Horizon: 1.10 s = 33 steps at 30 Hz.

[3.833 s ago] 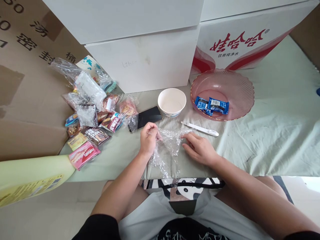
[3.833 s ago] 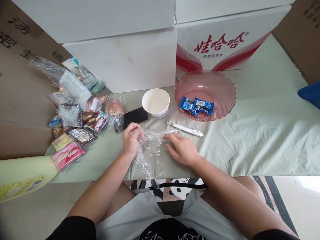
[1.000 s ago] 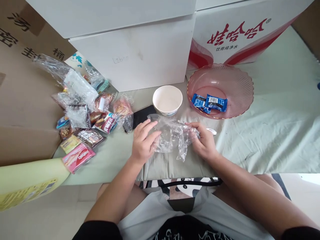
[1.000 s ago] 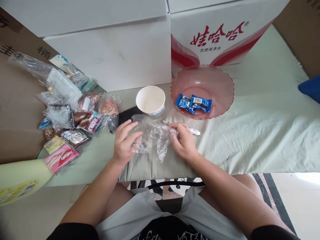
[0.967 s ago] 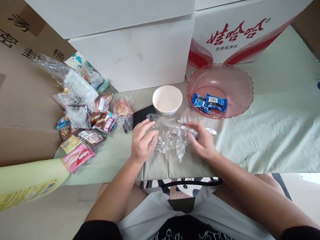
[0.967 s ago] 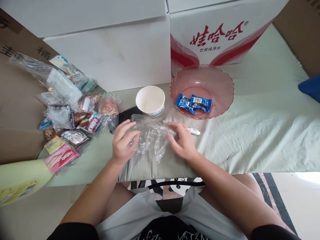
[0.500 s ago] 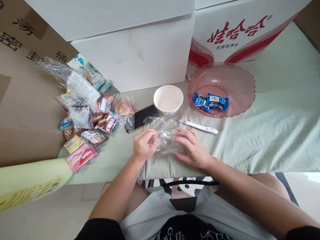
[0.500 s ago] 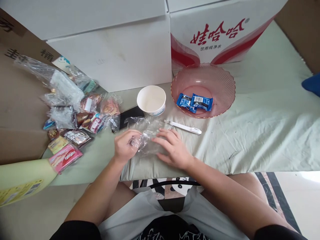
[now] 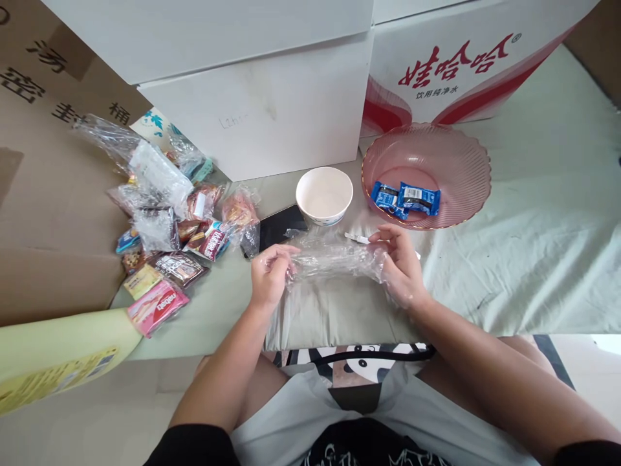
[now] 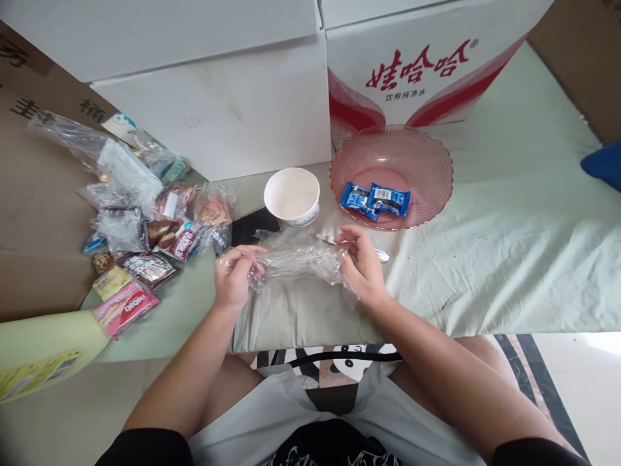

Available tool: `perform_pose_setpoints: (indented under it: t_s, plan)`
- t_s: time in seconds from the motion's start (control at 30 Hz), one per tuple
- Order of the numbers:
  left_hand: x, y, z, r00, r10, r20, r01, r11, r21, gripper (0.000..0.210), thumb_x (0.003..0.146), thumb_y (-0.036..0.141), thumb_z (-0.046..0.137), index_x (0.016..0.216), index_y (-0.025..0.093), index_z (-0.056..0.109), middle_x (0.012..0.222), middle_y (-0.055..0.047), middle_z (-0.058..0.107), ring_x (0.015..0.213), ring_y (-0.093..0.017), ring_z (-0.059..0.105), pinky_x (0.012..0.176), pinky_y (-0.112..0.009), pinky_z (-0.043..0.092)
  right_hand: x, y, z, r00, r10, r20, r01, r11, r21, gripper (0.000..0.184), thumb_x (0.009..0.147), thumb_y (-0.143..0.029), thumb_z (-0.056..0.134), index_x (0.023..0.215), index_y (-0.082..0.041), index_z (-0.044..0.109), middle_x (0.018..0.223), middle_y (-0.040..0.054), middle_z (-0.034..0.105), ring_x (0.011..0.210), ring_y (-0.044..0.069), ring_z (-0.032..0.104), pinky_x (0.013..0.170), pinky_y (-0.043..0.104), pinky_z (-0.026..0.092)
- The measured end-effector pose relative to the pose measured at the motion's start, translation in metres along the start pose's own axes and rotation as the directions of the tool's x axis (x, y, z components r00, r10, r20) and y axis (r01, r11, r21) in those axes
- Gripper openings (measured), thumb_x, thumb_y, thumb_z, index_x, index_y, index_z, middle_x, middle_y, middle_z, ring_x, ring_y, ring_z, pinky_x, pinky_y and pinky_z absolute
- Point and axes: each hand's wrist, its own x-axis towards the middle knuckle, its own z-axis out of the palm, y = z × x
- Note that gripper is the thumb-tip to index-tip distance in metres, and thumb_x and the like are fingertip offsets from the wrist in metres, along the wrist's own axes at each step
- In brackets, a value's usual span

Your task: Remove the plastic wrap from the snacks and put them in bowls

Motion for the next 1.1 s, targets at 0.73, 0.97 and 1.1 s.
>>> perform_pose_setpoints:
  t_s: [0.73, 0.97, 1.1]
  plan:
    - [0.001, -0.006, 0.007, 0.993, -0.116, 0.020, 0.116, 0.993, -0.020, 0.024, 0.089, 0.037, 0.059, 0.075, 0.017, 0.060, 0.140, -0.016, 0.066, 0.054, -0.011, 0.068, 0.042, -0.022, 0.045, -0.010, 0.007, 0.017, 0.878, -0.360, 0.314, 0.446, 0.853, -0.270, 0.064, 0.083, -0.021, 0.065, 0.142, -0.028, 0.040, 0.137, 0.0142, 0.056, 0.125, 0.032, 0.059, 0.100, 0.053, 0.054]
    - [0.004, -0.010, 0.005, 0.991, -0.135, -0.028, 0.133, 0.990, -0.054, 0.021, 0.087, 0.036, 0.062, 0.078, 0.017, 0.064, 0.133, -0.014, 0.069, 0.060, -0.013, 0.070, 0.052, -0.026, 0.055, -0.006, 0.002, 0.008, 0.959, -0.140, 0.246, 0.214, 0.927, -0.309, 0.048, 0.077, -0.016, 0.056, 0.124, -0.027, 0.056, 0.099, 0.0045, 0.070, 0.079, 0.023, 0.066, 0.074, 0.037, 0.057]
    - [0.005, -0.014, 0.003, 0.993, -0.109, -0.043, 0.106, 0.992, -0.071, 0.022, 0.085, 0.037, 0.065, 0.075, 0.018, 0.065, 0.120, -0.011, 0.073, 0.067, -0.015, 0.070, 0.058, -0.028, 0.058, -0.004, -0.001, 0.002, 0.962, -0.116, 0.247, 0.182, 0.947, -0.265, 0.031, 0.084, -0.025, 0.055, 0.114, -0.025, 0.060, 0.088, 0.0028, 0.071, 0.072, 0.021, 0.066, 0.069, 0.034, 0.054]
